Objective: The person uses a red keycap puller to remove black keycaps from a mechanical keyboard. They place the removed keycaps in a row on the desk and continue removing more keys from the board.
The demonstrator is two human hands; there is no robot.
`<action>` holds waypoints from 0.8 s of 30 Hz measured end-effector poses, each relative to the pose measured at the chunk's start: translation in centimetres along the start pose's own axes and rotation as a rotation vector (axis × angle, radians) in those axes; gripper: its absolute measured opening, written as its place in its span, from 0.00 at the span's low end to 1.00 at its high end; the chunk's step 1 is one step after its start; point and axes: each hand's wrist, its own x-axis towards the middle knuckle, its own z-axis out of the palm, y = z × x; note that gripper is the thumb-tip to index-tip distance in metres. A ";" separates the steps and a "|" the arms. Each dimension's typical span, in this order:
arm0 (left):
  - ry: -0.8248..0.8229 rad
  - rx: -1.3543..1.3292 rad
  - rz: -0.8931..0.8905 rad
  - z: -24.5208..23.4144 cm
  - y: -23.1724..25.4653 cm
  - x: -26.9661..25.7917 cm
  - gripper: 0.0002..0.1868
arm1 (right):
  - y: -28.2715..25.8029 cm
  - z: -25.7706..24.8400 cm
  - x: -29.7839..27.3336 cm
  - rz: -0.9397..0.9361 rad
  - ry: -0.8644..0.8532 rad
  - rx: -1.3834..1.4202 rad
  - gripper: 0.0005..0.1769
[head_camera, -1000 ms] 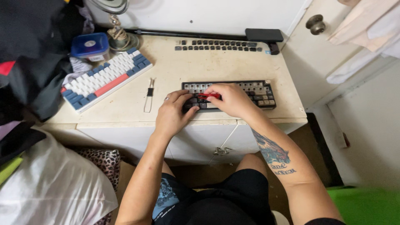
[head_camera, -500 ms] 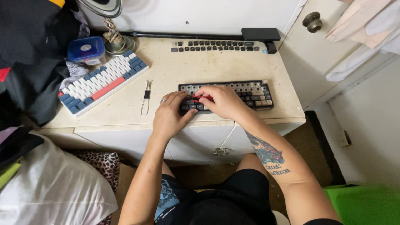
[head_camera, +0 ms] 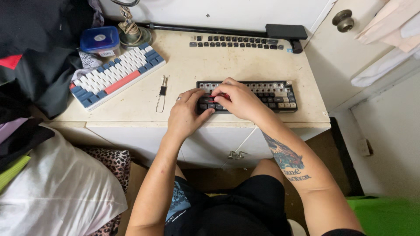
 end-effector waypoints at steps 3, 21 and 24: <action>-0.024 0.003 -0.028 0.0 -0.2 -0.3 0.28 | -0.5 -0.4 0.0 -0.005 -0.038 0.014 0.13; 0.124 0.101 0.091 0.6 -0.2 -1.0 0.20 | -0.2 -0.4 0.4 -0.120 0.012 -0.171 0.10; 0.138 0.125 0.088 0.9 -0.4 -1.3 0.19 | -0.2 -0.1 0.4 -0.073 0.010 -0.131 0.09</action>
